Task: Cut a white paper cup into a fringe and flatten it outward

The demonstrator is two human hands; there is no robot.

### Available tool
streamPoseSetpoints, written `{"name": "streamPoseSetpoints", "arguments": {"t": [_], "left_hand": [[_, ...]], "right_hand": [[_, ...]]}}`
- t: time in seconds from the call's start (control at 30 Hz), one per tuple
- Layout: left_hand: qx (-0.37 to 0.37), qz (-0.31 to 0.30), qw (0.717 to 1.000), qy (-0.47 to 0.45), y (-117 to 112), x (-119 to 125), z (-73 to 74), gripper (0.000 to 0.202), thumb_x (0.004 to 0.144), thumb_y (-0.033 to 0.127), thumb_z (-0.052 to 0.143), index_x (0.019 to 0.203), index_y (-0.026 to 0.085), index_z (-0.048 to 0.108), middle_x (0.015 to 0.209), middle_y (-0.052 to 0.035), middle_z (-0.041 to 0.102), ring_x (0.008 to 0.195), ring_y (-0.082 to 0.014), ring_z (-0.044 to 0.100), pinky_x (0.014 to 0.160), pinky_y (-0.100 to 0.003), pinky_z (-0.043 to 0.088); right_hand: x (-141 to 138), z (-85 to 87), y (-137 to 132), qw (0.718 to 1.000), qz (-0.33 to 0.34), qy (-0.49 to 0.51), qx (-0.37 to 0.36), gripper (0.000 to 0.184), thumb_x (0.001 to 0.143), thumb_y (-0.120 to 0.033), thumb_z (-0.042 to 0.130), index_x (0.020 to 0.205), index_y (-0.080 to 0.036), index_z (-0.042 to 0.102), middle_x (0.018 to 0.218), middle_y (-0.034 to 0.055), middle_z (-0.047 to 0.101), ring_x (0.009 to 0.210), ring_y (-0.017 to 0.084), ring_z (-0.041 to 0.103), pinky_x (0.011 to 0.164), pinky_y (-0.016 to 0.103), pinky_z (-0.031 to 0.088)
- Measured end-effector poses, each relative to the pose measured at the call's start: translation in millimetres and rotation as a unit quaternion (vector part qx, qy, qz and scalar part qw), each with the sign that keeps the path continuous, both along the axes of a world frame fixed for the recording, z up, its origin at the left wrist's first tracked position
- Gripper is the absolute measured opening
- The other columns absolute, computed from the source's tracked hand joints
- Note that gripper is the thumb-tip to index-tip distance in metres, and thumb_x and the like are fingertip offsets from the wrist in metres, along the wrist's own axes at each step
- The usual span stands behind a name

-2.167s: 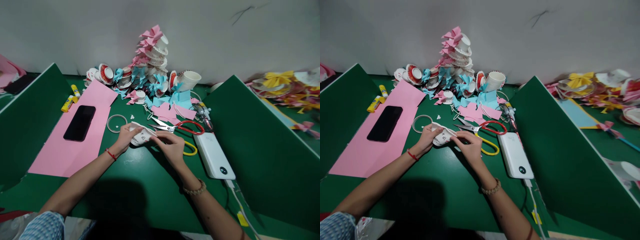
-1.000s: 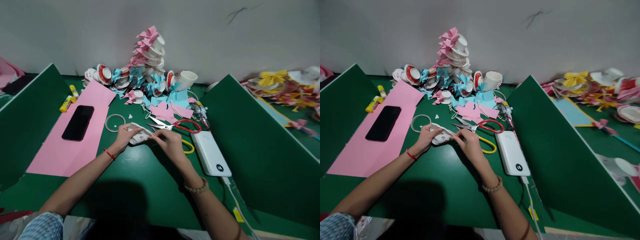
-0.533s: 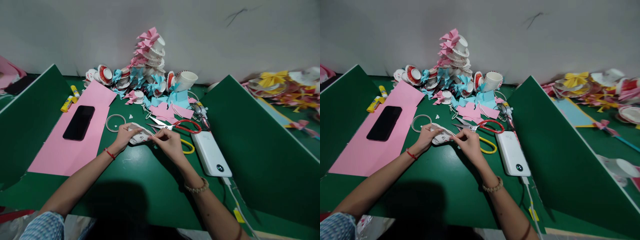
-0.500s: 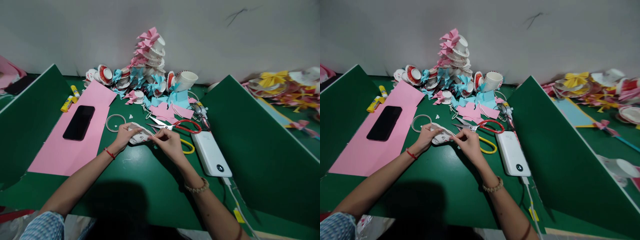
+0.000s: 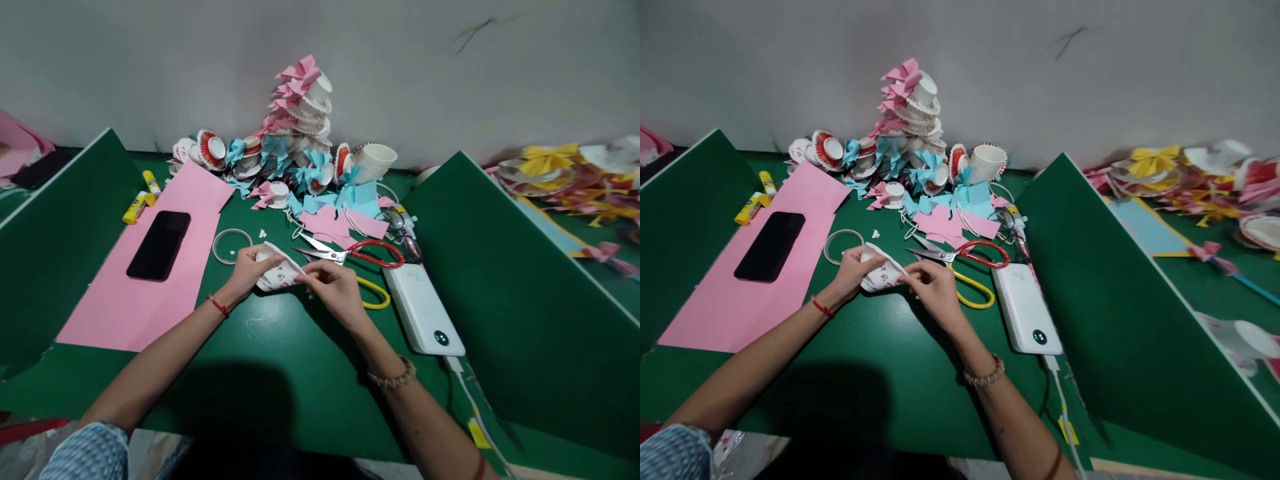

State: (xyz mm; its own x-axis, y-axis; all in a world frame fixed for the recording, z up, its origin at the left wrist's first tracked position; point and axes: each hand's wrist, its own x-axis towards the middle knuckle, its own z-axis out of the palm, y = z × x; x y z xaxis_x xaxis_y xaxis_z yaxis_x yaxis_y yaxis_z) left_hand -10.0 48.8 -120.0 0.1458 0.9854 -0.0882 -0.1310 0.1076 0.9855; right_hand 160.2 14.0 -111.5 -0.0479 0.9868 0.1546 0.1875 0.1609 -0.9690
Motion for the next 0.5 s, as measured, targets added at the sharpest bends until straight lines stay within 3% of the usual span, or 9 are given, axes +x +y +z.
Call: {"name": "streamPoseSetpoints", "arguments": {"t": [0.2, 0.5], "left_hand": [[0.032, -0.058, 0.997, 0.047, 2.2, -6.4, -3.3, 0.036, 0.052, 0.037, 0.082, 0.072, 0.011, 0.065, 0.066, 0.0006, 0.062, 0.058, -0.0076, 0.05, 0.054, -0.018, 0.039], [0.072, -0.121, 0.983, 0.119, -4.2, -5.2, 5.5, 0.03, 0.06, 0.036, 0.077, 0.072, 0.01, 0.067, 0.068, -0.0016, 0.063, 0.062, -0.009, 0.05, 0.057, -0.019, 0.039]], "right_hand": [[1.7, -4.1, 1.6, 0.999, -0.031, -0.017, 0.035, 0.014, 0.072, -0.029, 0.067, 0.066, -0.018, 0.06, 0.062, 0.0, 0.06, 0.053, 0.013, 0.056, 0.051, 0.024, 0.044], [-3.2, -0.9, -2.8, 0.989, -0.033, -0.086, 0.112, 0.017, 0.077, -0.025, 0.062, 0.062, -0.019, 0.058, 0.061, -0.001, 0.056, 0.056, 0.013, 0.051, 0.056, 0.026, 0.042]]}}
